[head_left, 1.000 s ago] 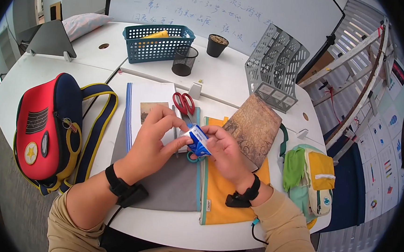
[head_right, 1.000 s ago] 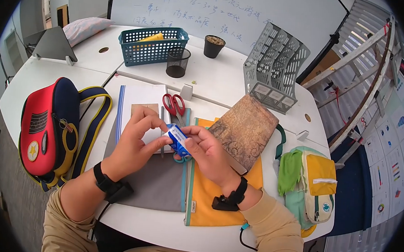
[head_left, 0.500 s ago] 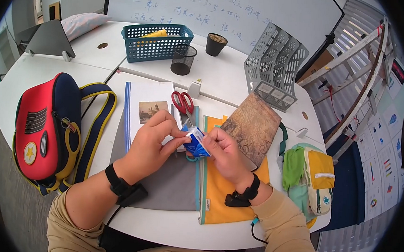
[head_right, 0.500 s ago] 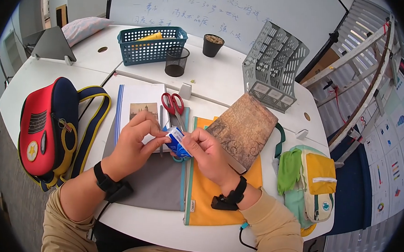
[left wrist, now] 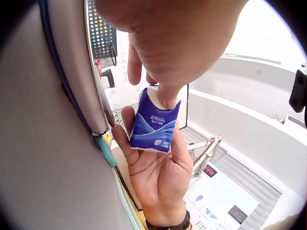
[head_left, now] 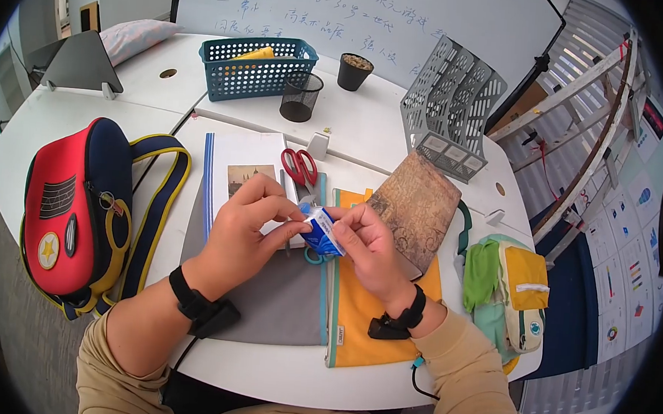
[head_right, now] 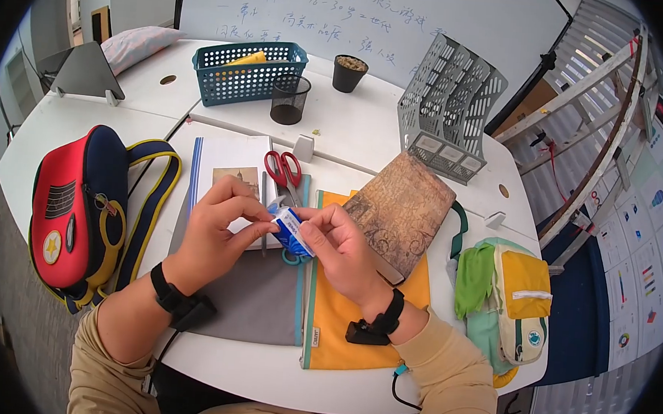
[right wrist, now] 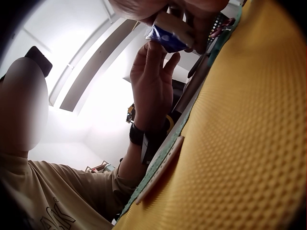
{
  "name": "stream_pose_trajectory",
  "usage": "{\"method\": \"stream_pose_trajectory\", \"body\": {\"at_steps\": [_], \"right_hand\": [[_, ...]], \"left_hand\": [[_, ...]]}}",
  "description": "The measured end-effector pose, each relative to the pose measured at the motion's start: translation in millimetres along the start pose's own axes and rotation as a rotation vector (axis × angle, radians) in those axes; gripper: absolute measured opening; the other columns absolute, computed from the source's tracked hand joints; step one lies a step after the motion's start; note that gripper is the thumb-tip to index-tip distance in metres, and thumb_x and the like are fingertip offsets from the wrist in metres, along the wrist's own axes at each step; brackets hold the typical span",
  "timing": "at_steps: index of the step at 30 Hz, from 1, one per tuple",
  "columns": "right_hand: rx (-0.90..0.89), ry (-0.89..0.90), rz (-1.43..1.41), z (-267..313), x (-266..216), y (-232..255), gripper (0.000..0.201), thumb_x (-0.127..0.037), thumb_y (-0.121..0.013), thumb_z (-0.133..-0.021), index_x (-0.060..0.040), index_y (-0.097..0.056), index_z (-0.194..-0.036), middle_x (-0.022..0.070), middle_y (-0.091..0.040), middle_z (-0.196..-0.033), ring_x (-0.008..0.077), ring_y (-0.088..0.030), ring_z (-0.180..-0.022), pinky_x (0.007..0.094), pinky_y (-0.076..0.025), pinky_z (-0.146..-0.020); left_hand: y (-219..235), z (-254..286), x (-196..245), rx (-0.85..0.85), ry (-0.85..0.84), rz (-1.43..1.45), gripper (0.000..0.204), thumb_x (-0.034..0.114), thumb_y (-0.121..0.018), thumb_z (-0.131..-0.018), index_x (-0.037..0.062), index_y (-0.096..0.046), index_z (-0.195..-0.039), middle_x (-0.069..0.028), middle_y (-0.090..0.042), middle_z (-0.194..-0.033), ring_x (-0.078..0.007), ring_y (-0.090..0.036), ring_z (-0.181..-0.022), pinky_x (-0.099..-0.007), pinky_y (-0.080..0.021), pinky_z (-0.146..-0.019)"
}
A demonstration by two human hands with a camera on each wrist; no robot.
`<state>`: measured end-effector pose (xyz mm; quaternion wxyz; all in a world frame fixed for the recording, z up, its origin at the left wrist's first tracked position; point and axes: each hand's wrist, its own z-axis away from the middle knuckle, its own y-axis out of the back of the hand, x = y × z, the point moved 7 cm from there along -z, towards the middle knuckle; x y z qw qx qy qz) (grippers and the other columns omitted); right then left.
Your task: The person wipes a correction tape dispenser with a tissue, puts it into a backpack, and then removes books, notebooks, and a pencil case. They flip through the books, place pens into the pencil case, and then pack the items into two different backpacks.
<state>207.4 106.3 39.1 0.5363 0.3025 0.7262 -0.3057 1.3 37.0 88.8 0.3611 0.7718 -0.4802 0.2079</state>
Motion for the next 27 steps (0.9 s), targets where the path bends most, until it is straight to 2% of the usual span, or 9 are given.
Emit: {"method": "stream_pose_trajectory", "body": {"at_steps": [3,6,9,14,17,21,24,26,27], "right_hand": [[0.012,-0.035,0.031,1.2,-4.1,-2.2,0.021,-0.021,-0.064,-0.123,-0.0020,-0.066,-0.132,0.0061,-0.075,-0.130,0.0049,-0.067,-0.109,0.0254,-0.057,-0.097],[0.006,-0.072,0.022,0.9,2.2,1.2,0.026,-0.023,-0.062,-0.124,-0.0012,-0.068,-0.137,-0.0018,-0.072,-0.113,0.0022,-0.061,-0.099,0.0229,-0.052,-0.087],[0.005,-0.069,0.058,1.1,-1.7,-1.6,0.027,-0.025,-0.061,-0.125,-0.0018,-0.069,-0.136,-0.0043,-0.068,-0.108,0.0015,-0.056,-0.093,0.0220,-0.049,-0.083],[-0.010,-0.097,0.073,3.1,-5.1,-4.1,0.029,-0.027,-0.061,-0.125,-0.0025,-0.068,-0.138,-0.0050,-0.068,-0.108,0.0015,-0.057,-0.093,0.0221,-0.049,-0.085],[-0.011,-0.117,0.047,4.5,-4.9,-4.6,0.028,-0.028,-0.061,-0.125,-0.0034,-0.068,-0.137,-0.0048,-0.068,-0.109,0.0017,-0.058,-0.094,0.0221,-0.050,-0.085],[-0.017,-0.147,-0.016,4.7,3.1,-3.7,0.026,-0.029,-0.061,-0.125,-0.0048,-0.067,-0.133,-0.0041,-0.069,-0.110,0.0020,-0.060,-0.095,0.0222,-0.051,-0.085],[-0.037,-0.174,-0.051,5.3,0.9,-6.1,0.024,-0.027,-0.059,-0.126,-0.0039,-0.066,-0.129,-0.0018,-0.070,-0.114,0.0046,-0.066,-0.100,0.0255,-0.058,-0.090],[-0.069,-0.208,-0.114,4.6,2.9,-10.1,0.025,-0.029,-0.057,-0.126,-0.0052,-0.063,-0.128,0.0003,-0.070,-0.116,0.0093,-0.070,-0.106,0.0341,-0.062,-0.101],[-0.084,-0.224,-0.145,4.2,3.9,-12.5,0.025,-0.030,-0.056,-0.126,-0.0059,-0.062,-0.128,0.0014,-0.070,-0.118,0.0117,-0.072,-0.109,0.0385,-0.064,-0.106]], "left_hand": [[-0.1,-2.1,1.4,-0.015,-0.015,-0.023,0.020,-0.007,-0.091,-0.092,-0.0001,-0.078,-0.105,-0.0086,-0.065,-0.109,-0.0198,-0.074,-0.096,-0.0321,-0.064,-0.085],[0.1,-3.2,1.7,-0.026,-0.020,-0.023,0.020,-0.008,-0.089,-0.093,-0.0007,-0.076,-0.107,-0.0095,-0.064,-0.112,-0.0204,-0.074,-0.096,-0.0322,-0.066,-0.086],[-0.9,-1.6,-0.7,-0.027,-0.013,-0.023,0.020,-0.009,-0.087,-0.095,-0.0011,-0.075,-0.109,-0.0106,-0.063,-0.116,-0.0215,-0.074,-0.097,-0.0328,-0.068,-0.089],[1.1,-1.1,3.1,-0.010,-0.069,-0.030,0.021,-0.011,-0.085,-0.096,-0.0006,-0.074,-0.111,-0.0116,-0.063,-0.119,-0.0226,-0.075,-0.100,-0.0342,-0.069,-0.089],[3.3,-0.2,7.2,0.017,-0.146,-0.116,0.021,-0.010,-0.086,-0.095,0.0006,-0.075,-0.109,-0.0115,-0.064,-0.119,-0.0241,-0.075,-0.099,-0.0345,-0.068,-0.087],[9.6,-2.0,15.0,0.037,-0.156,-0.212,0.023,-0.008,-0.090,-0.091,0.0027,-0.076,-0.107,-0.0114,-0.066,-0.115,-0.0282,-0.074,-0.101,-0.0386,-0.065,-0.088],[10.7,-1.4,18.0,0.077,-0.171,-0.220,0.024,-0.007,-0.091,-0.090,0.0035,-0.076,-0.106,-0.0111,-0.067,-0.113,-0.0299,-0.073,-0.102,-0.0413,-0.063,-0.092],[10.8,0.3,17.1,0.084,-0.198,-0.209,0.025,-0.007,-0.091,-0.089,0.0036,-0.076,-0.106,-0.0112,-0.067,-0.112,-0.0305,-0.072,-0.103,-0.0420,-0.063,-0.094],[11.3,0.6,18.2,0.099,-0.244,-0.216,0.025,-0.006,-0.091,-0.089,0.0043,-0.077,-0.107,-0.0109,-0.068,-0.112,-0.0308,-0.073,-0.101,-0.0416,-0.063,-0.089]]}}
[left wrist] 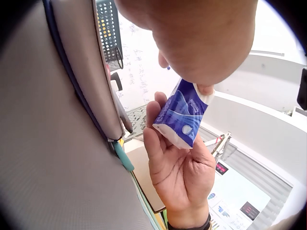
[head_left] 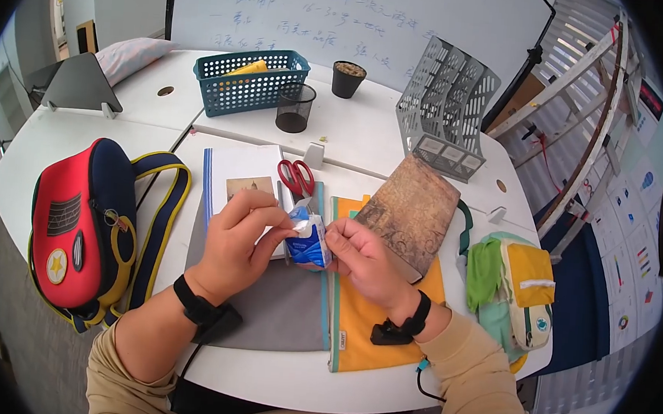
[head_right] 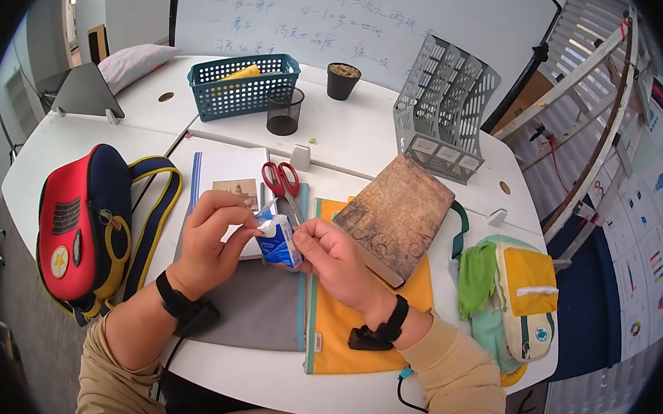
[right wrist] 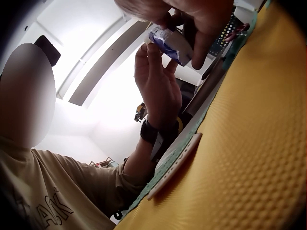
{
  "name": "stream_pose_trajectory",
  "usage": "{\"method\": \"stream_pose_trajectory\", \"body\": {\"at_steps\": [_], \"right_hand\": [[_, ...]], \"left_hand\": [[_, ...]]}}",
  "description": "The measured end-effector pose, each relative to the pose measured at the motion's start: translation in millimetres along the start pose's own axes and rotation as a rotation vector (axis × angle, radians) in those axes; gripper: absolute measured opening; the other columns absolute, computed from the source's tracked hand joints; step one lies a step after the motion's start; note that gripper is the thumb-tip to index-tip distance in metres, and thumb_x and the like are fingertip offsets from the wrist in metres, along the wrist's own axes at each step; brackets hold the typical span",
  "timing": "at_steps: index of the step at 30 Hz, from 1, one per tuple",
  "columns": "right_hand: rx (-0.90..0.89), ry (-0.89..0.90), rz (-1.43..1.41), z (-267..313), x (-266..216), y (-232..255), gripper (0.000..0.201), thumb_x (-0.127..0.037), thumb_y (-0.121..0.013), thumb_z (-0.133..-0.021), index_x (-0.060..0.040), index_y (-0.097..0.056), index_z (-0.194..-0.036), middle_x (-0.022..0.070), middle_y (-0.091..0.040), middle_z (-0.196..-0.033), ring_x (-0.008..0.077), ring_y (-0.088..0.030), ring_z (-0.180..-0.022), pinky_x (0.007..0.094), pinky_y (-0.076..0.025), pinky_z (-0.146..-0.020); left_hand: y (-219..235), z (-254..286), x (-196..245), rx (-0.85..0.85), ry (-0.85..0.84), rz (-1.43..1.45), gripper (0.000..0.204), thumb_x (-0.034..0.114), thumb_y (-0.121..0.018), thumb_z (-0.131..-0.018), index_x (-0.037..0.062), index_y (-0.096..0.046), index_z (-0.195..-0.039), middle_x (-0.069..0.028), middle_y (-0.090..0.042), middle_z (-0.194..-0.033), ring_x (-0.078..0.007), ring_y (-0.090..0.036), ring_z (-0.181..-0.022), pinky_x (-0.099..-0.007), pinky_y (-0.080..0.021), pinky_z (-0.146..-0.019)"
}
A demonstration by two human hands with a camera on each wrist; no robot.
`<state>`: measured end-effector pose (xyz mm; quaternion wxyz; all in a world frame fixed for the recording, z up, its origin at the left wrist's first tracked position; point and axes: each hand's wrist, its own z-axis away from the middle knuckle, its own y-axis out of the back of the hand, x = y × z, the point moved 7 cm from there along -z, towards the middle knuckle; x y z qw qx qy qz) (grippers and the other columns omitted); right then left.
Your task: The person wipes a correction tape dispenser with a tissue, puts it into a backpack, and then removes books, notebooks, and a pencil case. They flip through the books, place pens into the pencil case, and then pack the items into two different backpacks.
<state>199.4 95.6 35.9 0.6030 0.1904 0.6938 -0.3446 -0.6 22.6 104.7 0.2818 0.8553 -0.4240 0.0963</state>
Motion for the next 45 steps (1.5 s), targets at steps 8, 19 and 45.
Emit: {"method": "stream_pose_trajectory", "body": {"at_steps": [8,19,45], "right_hand": [[-0.072,0.031,-0.088,-1.3,2.7,-4.3,0.026,-0.026,-0.055,-0.127,-0.0011,-0.060,-0.130,0.0087,-0.074,-0.129,0.0213,-0.077,-0.123,0.0389,-0.063,-0.113],[-0.059,0.013,-0.004,-0.2,2.9,-7.6,0.028,-0.031,-0.052,-0.128,-0.0035,-0.058,-0.132,0.0086,-0.072,-0.131,0.0225,-0.076,-0.125,0.0408,-0.060,-0.116],[0.143,0.269,0.366,2.2,-11.1,2.2,0.014,-0.010,-0.069,-0.119,-0.0023,-0.057,-0.118,0.0172,-0.073,-0.135,0.0167,-0.078,-0.104,0.0325,-0.067,-0.092]], "left_hand": [[2.8,-3.0,0.7,0.040,0.009,-0.018,0.024,-0.011,-0.084,-0.093,0.0016,-0.072,-0.110,-0.0134,-0.066,-0.117,-0.0312,-0.073,-0.109,-0.0424,-0.064,-0.102],[-3.5,3.4,-7.8,0.127,0.135,0.038,0.021,-0.010,-0.080,-0.098,0.0017,-0.071,-0.113,-0.0142,-0.065,-0.122,-0.0315,-0.072,-0.113,-0.0410,-0.060,-0.102],[-18.6,18.1,-34.2,0.072,0.508,0.258,0.009,0.008,-0.068,-0.117,0.0016,-0.061,-0.116,-0.0095,-0.069,-0.125,-0.0139,-0.072,-0.101,-0.0295,-0.066,-0.077]]}}
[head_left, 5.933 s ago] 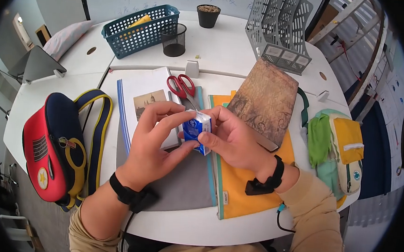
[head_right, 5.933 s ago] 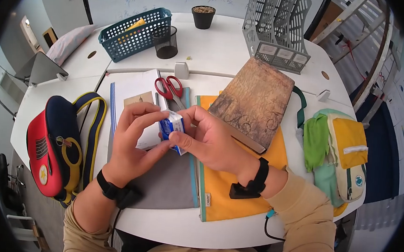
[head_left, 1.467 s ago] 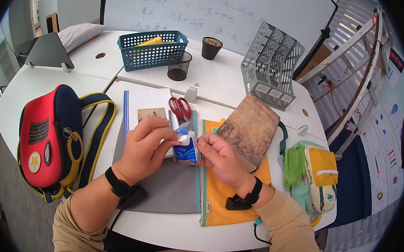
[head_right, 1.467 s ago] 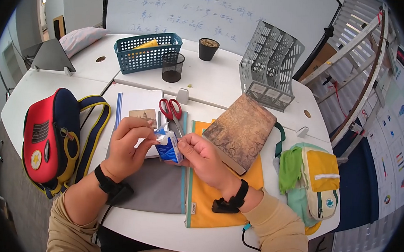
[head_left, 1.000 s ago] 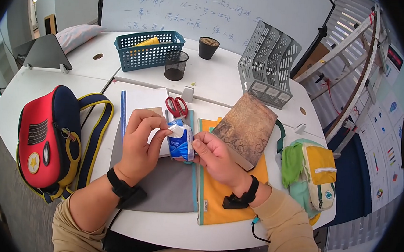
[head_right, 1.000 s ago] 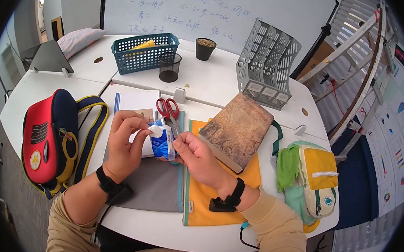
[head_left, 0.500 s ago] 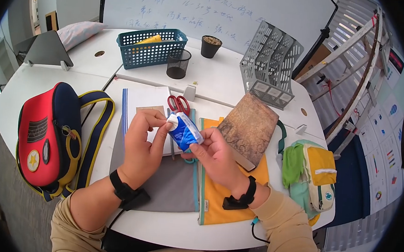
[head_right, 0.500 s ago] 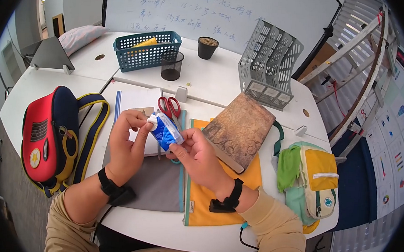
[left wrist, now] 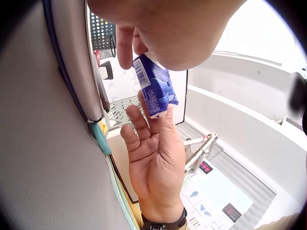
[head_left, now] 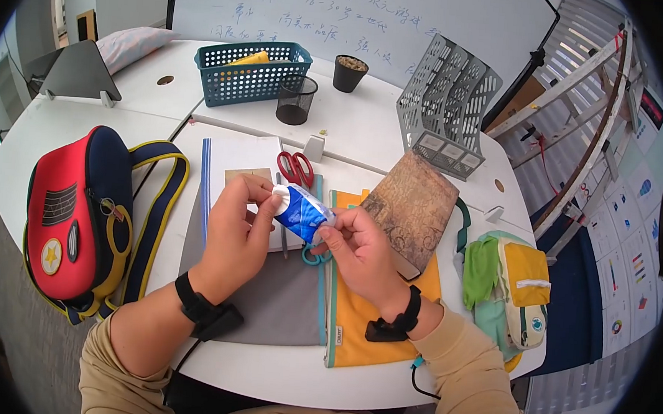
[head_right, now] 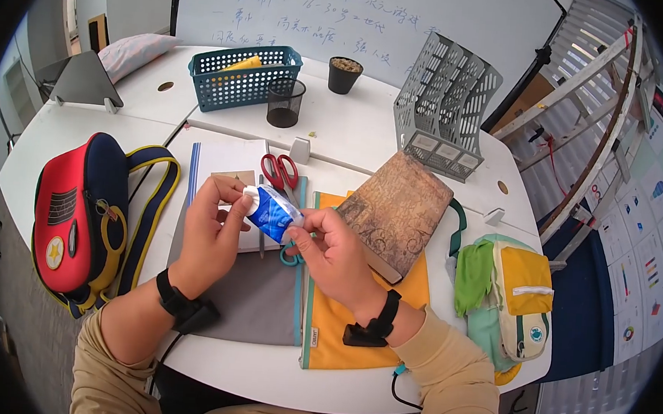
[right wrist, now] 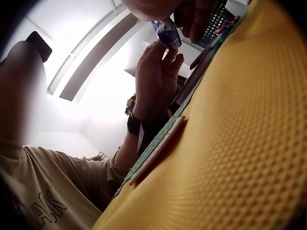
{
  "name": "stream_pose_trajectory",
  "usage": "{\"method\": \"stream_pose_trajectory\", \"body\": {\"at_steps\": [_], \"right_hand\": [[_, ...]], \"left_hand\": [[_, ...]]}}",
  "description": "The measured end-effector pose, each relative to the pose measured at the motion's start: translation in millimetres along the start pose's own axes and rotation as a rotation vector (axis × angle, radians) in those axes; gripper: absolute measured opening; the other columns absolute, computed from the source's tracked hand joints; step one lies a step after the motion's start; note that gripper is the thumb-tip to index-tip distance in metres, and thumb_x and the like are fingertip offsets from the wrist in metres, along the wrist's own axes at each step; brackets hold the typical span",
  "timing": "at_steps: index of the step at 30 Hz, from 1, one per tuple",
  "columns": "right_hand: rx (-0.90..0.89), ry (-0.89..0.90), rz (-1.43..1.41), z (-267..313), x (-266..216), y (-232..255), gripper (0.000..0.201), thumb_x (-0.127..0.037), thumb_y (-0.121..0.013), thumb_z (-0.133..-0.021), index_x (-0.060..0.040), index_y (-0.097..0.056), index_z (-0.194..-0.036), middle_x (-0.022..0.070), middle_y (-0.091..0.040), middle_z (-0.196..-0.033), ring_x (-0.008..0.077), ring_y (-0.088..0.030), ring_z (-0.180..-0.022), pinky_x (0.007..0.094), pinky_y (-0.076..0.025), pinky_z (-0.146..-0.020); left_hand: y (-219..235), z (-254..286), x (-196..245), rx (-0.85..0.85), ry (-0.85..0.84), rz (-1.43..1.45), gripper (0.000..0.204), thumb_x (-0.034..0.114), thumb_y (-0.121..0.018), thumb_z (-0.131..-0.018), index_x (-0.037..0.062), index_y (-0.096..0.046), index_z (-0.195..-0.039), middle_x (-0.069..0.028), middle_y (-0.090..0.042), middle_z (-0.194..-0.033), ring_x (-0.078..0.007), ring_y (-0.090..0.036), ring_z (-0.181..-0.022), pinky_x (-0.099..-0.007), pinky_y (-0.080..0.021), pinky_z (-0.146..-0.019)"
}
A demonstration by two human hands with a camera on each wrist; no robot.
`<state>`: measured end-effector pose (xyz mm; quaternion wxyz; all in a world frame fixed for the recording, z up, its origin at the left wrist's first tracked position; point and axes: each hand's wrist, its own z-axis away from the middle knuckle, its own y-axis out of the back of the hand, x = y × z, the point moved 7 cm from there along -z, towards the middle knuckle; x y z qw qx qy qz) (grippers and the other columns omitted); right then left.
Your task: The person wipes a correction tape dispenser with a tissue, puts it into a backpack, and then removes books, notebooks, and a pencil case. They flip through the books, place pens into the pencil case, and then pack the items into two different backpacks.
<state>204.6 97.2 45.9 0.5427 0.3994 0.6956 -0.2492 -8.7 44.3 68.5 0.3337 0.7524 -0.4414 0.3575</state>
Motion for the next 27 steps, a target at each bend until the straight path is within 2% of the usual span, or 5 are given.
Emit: {"method": "stream_pose_trajectory", "body": {"at_steps": [8,11,15,20,27], "right_hand": [[-0.024,0.034,0.098,2.3,-7.4,-4.5,0.014,-0.007,-0.067,-0.118,-0.0018,-0.055,-0.115,0.0239,-0.072,-0.142,0.0157,-0.079,-0.100,0.0316,-0.068,-0.088],[0.009,0.060,0.060,4.3,-6.6,-2.7,0.012,-0.006,-0.066,-0.119,-0.0026,-0.054,-0.117,0.0242,-0.073,-0.141,0.0162,-0.079,-0.098,0.0319,-0.068,-0.087],[0.102,0.133,0.044,3.1,-4.0,8.1,0.010,-0.011,-0.061,-0.122,-0.0036,-0.054,-0.123,0.0199,-0.074,-0.132,0.0161,-0.079,-0.098,0.0310,-0.067,-0.085],[0.356,0.277,0.064,4.0,-18.0,28.6,0.020,-0.020,-0.057,-0.125,-0.0024,-0.056,-0.135,0.0068,-0.069,-0.116,0.0117,-0.072,-0.096,0.0273,-0.060,-0.087],[0.256,0.262,0.156,0.7,-12.2,24.5,0.017,-0.015,-0.059,-0.124,-0.0013,-0.063,-0.133,0.0051,-0.069,-0.115,0.0115,-0.070,-0.101,0.0280,-0.059,-0.092]], "left_hand": [[7.2,-3.7,-8.0,0.097,0.076,0.127,0.011,0.010,-0.066,-0.119,0.0010,-0.060,-0.117,-0.0125,-0.069,-0.124,-0.0150,-0.071,-0.103,-0.0307,-0.063,-0.087],[32.2,-9.0,-15.5,0.328,0.004,-0.095,0.015,0.014,-0.067,-0.120,0.0004,-0.062,-0.118,-0.0118,-0.069,-0.121,-0.0129,-0.068,-0.101,-0.0303,-0.060,-0.090],[53.0,-21.2,-36.1,0.416,0.083,0.067,0.021,0.020,-0.070,-0.119,0.0008,-0.062,-0.119,-0.0056,-0.068,-0.110,-0.0106,-0.064,-0.089,-0.0283,-0.055,-0.080],[15.6,-13.1,-33.7,0.015,0.209,0.108,0.020,0.017,-0.076,-0.114,0.0015,-0.068,-0.124,-0.0068,-0.073,-0.115,-0.0103,-0.068,-0.096,-0.0288,-0.056,-0.079],[11.1,-10.9,28.8,-0.032,-0.234,-0.126,0.017,0.005,-0.081,-0.106,0.0053,-0.078,-0.122,-0.0069,-0.067,-0.116,-0.0173,-0.065,-0.101,-0.0315,-0.054,-0.088]]}}
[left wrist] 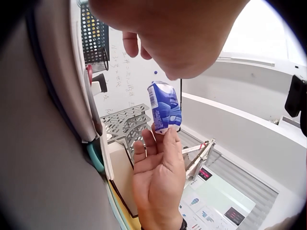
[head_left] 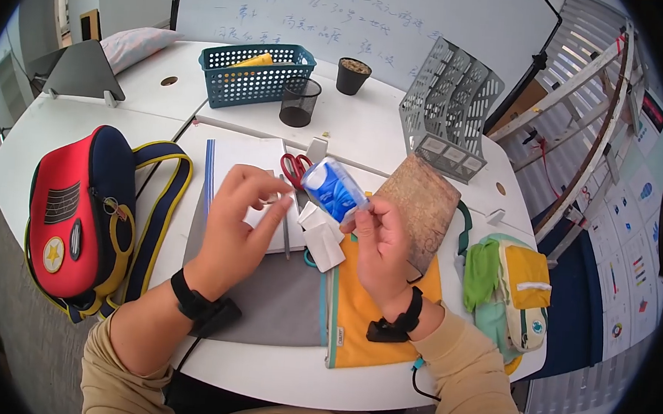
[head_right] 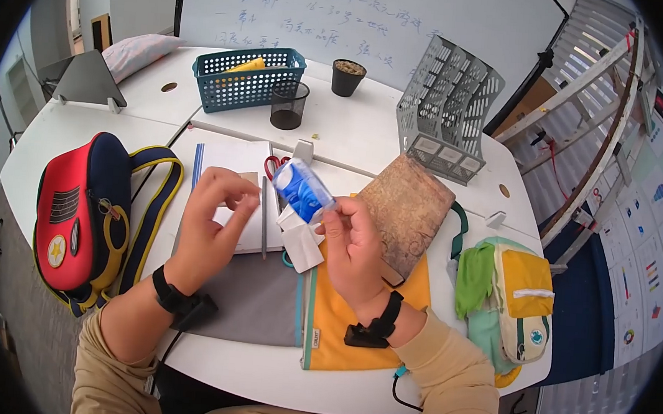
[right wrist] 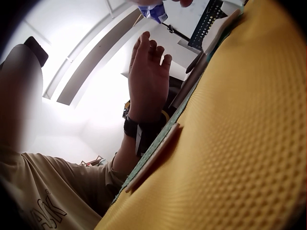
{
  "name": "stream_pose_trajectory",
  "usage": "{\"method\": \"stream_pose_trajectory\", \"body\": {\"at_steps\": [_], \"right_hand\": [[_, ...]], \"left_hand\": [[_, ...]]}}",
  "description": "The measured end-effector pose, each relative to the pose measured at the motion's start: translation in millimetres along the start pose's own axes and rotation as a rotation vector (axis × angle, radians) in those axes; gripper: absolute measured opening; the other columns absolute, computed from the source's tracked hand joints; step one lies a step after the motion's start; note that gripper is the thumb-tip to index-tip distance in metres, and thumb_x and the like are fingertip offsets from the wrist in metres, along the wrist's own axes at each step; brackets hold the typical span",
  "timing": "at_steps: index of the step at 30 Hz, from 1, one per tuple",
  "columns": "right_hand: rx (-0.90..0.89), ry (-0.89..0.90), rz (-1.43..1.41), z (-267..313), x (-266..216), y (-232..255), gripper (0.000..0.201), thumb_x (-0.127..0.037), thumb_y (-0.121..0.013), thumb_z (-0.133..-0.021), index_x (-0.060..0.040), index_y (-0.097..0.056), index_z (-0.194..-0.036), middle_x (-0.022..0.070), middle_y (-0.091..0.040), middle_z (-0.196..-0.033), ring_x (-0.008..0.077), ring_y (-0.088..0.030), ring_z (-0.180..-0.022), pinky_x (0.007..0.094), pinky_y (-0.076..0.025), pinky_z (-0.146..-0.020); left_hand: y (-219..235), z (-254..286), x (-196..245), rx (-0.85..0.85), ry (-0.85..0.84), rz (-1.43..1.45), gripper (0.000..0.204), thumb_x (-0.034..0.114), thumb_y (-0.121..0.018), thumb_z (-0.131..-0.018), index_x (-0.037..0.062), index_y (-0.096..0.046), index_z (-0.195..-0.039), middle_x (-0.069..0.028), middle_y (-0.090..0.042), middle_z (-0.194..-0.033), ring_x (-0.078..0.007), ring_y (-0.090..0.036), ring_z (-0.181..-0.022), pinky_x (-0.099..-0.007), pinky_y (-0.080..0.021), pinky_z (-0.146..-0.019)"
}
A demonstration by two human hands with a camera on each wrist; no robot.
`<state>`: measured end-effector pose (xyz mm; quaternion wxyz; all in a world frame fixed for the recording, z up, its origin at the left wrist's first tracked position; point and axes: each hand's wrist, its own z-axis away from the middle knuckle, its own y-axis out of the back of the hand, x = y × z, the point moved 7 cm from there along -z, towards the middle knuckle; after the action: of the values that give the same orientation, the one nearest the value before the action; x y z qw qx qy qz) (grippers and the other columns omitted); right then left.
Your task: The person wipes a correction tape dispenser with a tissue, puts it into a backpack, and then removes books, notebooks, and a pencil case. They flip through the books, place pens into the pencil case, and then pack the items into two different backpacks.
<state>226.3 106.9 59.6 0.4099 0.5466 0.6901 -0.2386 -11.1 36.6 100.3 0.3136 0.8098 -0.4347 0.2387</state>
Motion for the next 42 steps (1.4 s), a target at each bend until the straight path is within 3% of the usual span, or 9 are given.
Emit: {"method": "stream_pose_trajectory", "body": {"at_steps": [9,17,21,27,32,38,41,42], "right_hand": [[-0.183,0.134,0.222,3.9,-20.6,-13.9,0.017,-0.010,-0.067,-0.119,0.0000,-0.068,-0.134,0.0139,-0.079,-0.129,0.0184,-0.077,-0.111,0.0325,-0.063,-0.096],[-0.209,0.143,0.203,4.2,-22.2,-18.9,0.018,-0.009,-0.067,-0.119,-0.0013,-0.069,-0.134,0.0126,-0.080,-0.124,0.0188,-0.078,-0.108,0.0331,-0.063,-0.094],[-0.280,0.097,0.227,5.7,-11.9,-20.3,0.018,-0.010,-0.068,-0.118,-0.0004,-0.070,-0.133,0.0128,-0.080,-0.122,0.0185,-0.079,-0.106,0.0333,-0.064,-0.094],[-0.137,-0.058,0.083,4.9,-5.0,-11.4,0.017,-0.010,-0.067,-0.119,0.0028,-0.069,-0.129,0.0137,-0.079,-0.122,0.0177,-0.081,-0.102,0.0318,-0.066,-0.092],[-0.095,-0.066,0.011,4.2,-4.7,-11.5,0.015,-0.012,-0.066,-0.119,0.0027,-0.067,-0.123,0.0147,-0.077,-0.126,0.0170,-0.081,-0.097,0.0297,-0.067,-0.085],[-0.042,-0.041,0.034,4.5,-9.9,-11.1,0.014,-0.011,-0.064,-0.120,0.0030,-0.064,-0.122,0.0134,-0.076,-0.122,0.0165,-0.081,-0.092,0.0297,-0.069,-0.082],[0.027,-0.008,0.010,4.2,-11.0,-6.7,0.014,-0.011,-0.058,-0.122,0.0016,-0.059,-0.126,0.0118,-0.073,-0.117,0.0159,-0.079,-0.088,0.0301,-0.069,-0.080],[0.058,0.004,-0.008,3.9,-9.4,-4.5,0.014,-0.012,-0.056,-0.123,0.0010,-0.057,-0.128,0.0114,-0.072,-0.115,0.0157,-0.078,-0.087,0.0303,-0.069,-0.080]], "left_hand": [[-2.9,4.9,-0.5,0.069,0.059,-0.012,0.030,0.003,-0.083,-0.104,0.0056,-0.081,-0.134,-0.0070,-0.067,-0.115,-0.0170,-0.065,-0.100,-0.0311,-0.055,-0.087],[-11.3,9.2,-19.8,-0.033,0.184,0.057,0.029,0.007,-0.083,-0.106,0.0030,-0.081,-0.135,-0.0064,-0.067,-0.116,-0.0131,-0.066,-0.095,-0.0297,-0.058,-0.089],[-14.3,9.1,-24.8,-0.039,0.216,0.138,0.021,0.010,-0.082,-0.108,0.0027,-0.078,-0.128,-0.0060,-0.068,-0.117,-0.0134,-0.066,-0.096,-0.0303,-0.058,-0.089],[-15.5,7.3,-29.4,-0.086,0.276,0.250,0.015,0.014,-0.078,-0.113,0.0026,-0.071,-0.118,-0.0060,-0.067,-0.115,-0.0150,-0.063,-0.100,-0.0319,-0.055,-0.092],[-17.3,8.5,-38.2,-0.169,0.310,0.266,0.014,0.019,-0.066,-0.122,0.0064,-0.062,-0.125,-0.0008,-0.065,-0.117,-0.0094,-0.060,-0.106,-0.0276,-0.051,-0.096],[-15.5,8.7,-41.7,-0.191,0.363,0.273,0.015,0.020,-0.064,-0.123,0.0057,-0.061,-0.125,-0.0004,-0.066,-0.118,-0.0085,-0.058,-0.106,-0.0267,-0.049,-0.095],[-17.8,9.5,-49.7,-0.142,0.268,0.304,0.017,0.023,-0.063,-0.123,0.0057,-0.061,-0.125,0.0003,-0.067,-0.114,-0.0083,-0.059,-0.103,-0.0262,-0.049,-0.094],[-8.4,7.9,-58.7,-0.070,0.383,0.310,0.018,0.023,-0.063,-0.124,0.0058,-0.062,-0.125,0.0004,-0.066,-0.112,-0.0082,-0.058,-0.102,-0.0261,-0.049,-0.093]]}}
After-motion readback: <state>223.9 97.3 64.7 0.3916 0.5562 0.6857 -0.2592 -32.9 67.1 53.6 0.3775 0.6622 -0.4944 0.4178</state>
